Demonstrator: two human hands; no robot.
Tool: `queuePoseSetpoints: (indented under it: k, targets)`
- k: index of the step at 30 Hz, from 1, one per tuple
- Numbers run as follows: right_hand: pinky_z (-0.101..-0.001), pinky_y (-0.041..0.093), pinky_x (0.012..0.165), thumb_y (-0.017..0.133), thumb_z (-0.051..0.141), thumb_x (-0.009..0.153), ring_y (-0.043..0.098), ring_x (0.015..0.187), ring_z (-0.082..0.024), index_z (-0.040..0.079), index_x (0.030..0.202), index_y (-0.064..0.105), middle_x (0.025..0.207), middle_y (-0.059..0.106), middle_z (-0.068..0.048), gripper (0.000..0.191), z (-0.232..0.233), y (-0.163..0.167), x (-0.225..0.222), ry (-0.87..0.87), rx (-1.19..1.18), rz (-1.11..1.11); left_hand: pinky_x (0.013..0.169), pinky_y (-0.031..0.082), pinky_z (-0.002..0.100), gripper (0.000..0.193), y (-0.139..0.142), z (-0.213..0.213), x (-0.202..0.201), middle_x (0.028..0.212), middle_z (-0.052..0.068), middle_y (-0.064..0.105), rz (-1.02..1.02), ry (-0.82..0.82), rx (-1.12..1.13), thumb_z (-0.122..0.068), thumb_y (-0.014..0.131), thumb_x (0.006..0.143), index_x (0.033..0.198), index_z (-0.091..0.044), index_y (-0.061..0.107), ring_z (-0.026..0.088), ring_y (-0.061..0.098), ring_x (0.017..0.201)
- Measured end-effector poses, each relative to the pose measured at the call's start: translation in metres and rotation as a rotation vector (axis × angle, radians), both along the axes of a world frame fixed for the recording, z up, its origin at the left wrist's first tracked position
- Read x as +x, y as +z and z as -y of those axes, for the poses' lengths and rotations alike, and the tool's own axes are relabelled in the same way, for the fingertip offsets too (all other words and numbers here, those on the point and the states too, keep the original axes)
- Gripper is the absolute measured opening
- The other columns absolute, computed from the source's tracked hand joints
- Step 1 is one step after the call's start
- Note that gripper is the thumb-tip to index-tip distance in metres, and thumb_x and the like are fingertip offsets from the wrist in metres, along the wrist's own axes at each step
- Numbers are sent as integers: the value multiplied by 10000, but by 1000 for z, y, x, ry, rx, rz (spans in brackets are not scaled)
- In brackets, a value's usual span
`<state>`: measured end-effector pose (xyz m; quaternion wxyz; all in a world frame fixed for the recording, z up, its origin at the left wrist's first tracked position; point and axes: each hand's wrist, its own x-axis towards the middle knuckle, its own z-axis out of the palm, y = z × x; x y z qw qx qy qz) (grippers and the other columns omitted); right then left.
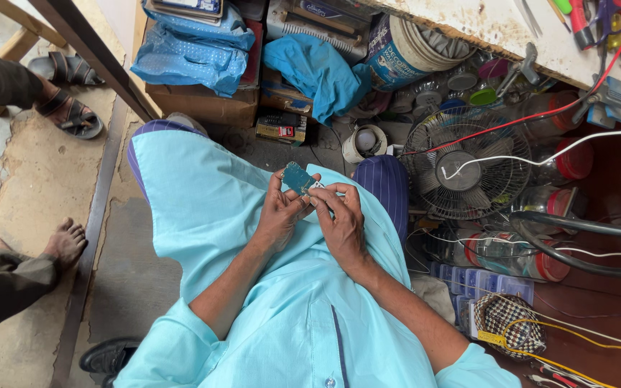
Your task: The person sits on the floor holding a disassembled feature phone, uses a yellow soldering iron on the circuit board, pries at the keypad and board with a small tool, reaches to the cluttered workbench to pick up parts and a small container, and turns the phone over while working on it.
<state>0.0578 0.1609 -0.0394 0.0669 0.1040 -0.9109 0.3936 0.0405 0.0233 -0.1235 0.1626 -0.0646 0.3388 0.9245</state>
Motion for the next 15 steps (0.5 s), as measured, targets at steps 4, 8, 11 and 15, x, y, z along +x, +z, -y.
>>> queuePoseSetpoints:
  k: [4, 8, 11, 15]
  targets:
    - [-293, 532, 627, 671, 124, 999, 621, 826, -150, 102, 1200, 719, 1168, 563, -80, 208, 1, 0, 0, 26, 19, 15, 1032, 584, 436, 586, 0, 1, 1, 1408, 147, 624, -12, 9, -7, 39, 569, 977, 1444, -171, 284, 206, 670, 1180]
    - [-299, 529, 633, 674, 121, 998, 610, 820, -154, 107, 1195, 723, 1163, 562, -79, 204, 1, -1, 0, 38, 40, 28, 1033, 589, 434, 593, 0, 2, 1, 1410, 146, 627, 1, 2, -27, 54, 556, 962, 1438, -172, 284, 204, 676, 1176]
    - [-311, 516, 654, 671, 115, 1022, 602, 888, -174, 103, 1218, 716, 1154, 571, -70, 201, 1, -1, 1, -10, 17, -14, 1037, 588, 433, 571, -1, 1, 0, 1414, 148, 625, 8, 9, 16, 43, 574, 976, 1426, -163, 289, 197, 673, 1188]
    - [-304, 524, 650, 671, 132, 1004, 602, 850, -156, 118, 1203, 713, 1174, 560, -75, 204, 1, -1, 1, 15, 5, 17, 1022, 582, 424, 576, -3, 0, 1, 1415, 139, 624, -21, 17, 40, 32, 586, 984, 1435, -176, 293, 199, 672, 1173]
